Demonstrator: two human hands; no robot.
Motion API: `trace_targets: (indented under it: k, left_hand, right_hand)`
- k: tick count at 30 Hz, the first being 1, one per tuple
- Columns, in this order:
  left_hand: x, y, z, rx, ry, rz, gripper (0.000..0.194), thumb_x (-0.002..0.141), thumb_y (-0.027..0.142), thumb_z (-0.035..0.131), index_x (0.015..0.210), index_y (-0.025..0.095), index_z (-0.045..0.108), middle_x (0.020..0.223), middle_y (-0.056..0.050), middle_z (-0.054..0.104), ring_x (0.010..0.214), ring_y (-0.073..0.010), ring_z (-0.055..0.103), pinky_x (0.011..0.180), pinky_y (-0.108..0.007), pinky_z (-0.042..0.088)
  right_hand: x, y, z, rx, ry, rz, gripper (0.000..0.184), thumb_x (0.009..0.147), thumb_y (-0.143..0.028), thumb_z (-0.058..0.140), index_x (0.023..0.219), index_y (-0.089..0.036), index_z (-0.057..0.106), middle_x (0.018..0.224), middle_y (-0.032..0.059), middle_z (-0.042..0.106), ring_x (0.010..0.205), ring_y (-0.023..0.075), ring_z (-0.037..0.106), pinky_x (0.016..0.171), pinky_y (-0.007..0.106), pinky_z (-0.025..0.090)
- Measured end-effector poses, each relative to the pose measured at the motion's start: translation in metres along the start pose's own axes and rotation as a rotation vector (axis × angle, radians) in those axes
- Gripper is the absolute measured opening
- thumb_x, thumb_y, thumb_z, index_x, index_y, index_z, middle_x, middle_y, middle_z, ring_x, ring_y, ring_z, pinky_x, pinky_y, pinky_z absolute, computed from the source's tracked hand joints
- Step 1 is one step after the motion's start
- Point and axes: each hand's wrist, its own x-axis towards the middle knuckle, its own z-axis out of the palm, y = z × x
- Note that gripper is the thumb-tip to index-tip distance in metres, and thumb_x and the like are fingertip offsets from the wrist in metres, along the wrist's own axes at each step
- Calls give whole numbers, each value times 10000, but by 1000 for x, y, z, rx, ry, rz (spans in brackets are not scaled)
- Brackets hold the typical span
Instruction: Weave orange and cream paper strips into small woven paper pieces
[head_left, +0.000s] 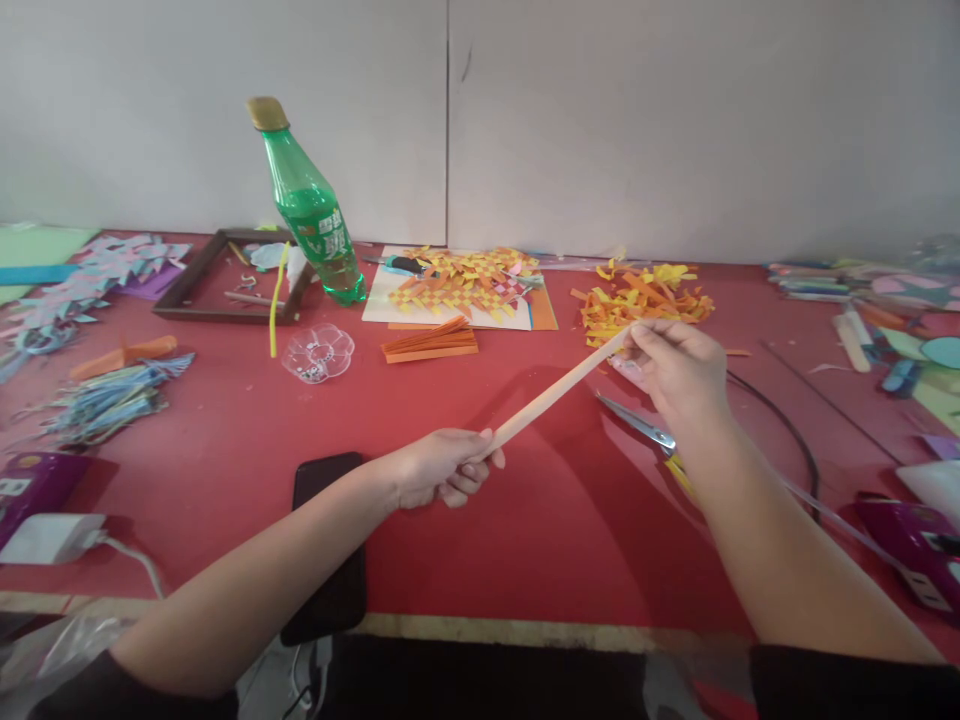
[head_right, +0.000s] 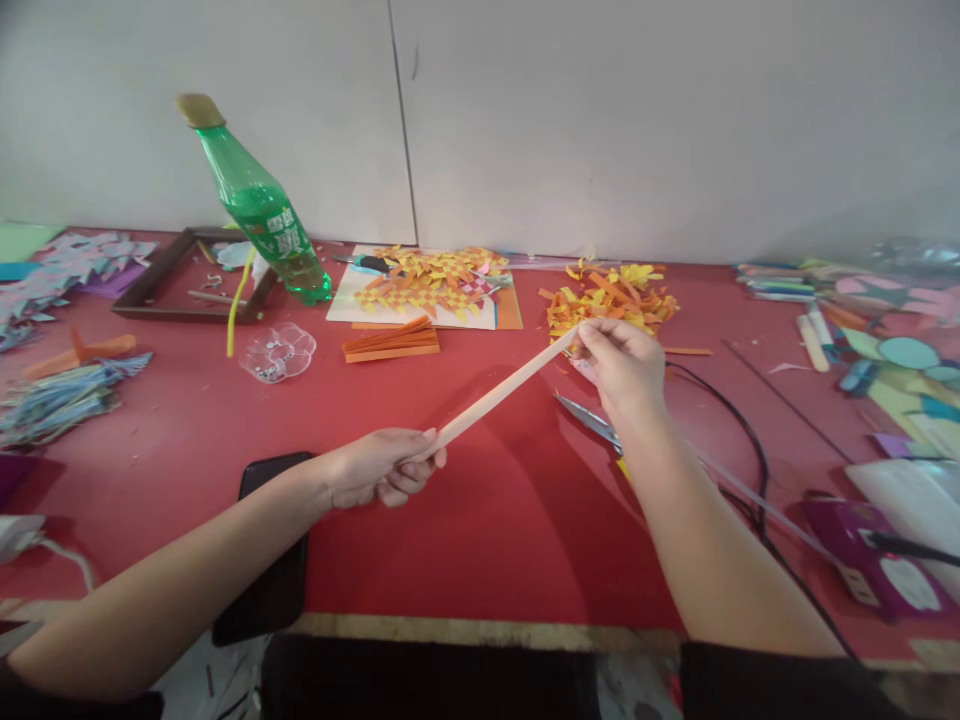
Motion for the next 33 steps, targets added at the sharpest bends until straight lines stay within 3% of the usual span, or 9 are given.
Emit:
trace_targets:
  k: [5,10,15,21,28,33]
  left_hand:
    - [4,-2,2,-67,-35,7,318,981,387,362,770,171,458,605,53,327,462,-49,201,441,-152,240]
    - [1,-5,4,34,4,35,386,964,490,378,820,156,509,601,78,232,472,-53,141,423,-163,147]
    - [-3,-4,7,159,-21,52,368,954,476,423,854,144,546,621,70,252,490,-57,196,435,-170,183]
    - [1,-1,7,-26,-55,-14,336,979,398,360,720,184,386,605,63,276,460,-50,145,410,-143,144]
    - [2,0,2,-136,-171,-33,341,981,405,324,731,187,405,616,39,324,465,-67,195,415,-151,210]
    - [-5,0,1,77,-55,38,356,948,491,419,829,171,517,589,75,238,469,-61,145,415,-162,145]
  right_hand:
    - [1,-6,4,-4,-25,-45,217,639,-306,796,740,-157,677,646,-3,603,552,95,539,558,271,505]
    - [5,-9,8,20,-36,-123,173,620,-266,798,686,-150,688,596,-1,600,549,101,547,544,250,486]
    - [9,-6,8,26,-41,-126,160,610,-244,805,694,-155,702,600,1,617,559,101,560,569,255,499]
    - [11,-6,10,14,-60,-80,176,626,-264,809,715,-161,699,605,15,608,548,113,543,428,224,405]
    - [15,-9,13,18,-29,-119,182,606,-256,829,683,-165,692,614,3,624,543,92,547,543,246,476]
    - [10,-11,13,8,-48,-80,195,616,-253,824,699,-152,679,613,12,618,543,101,552,488,237,452]
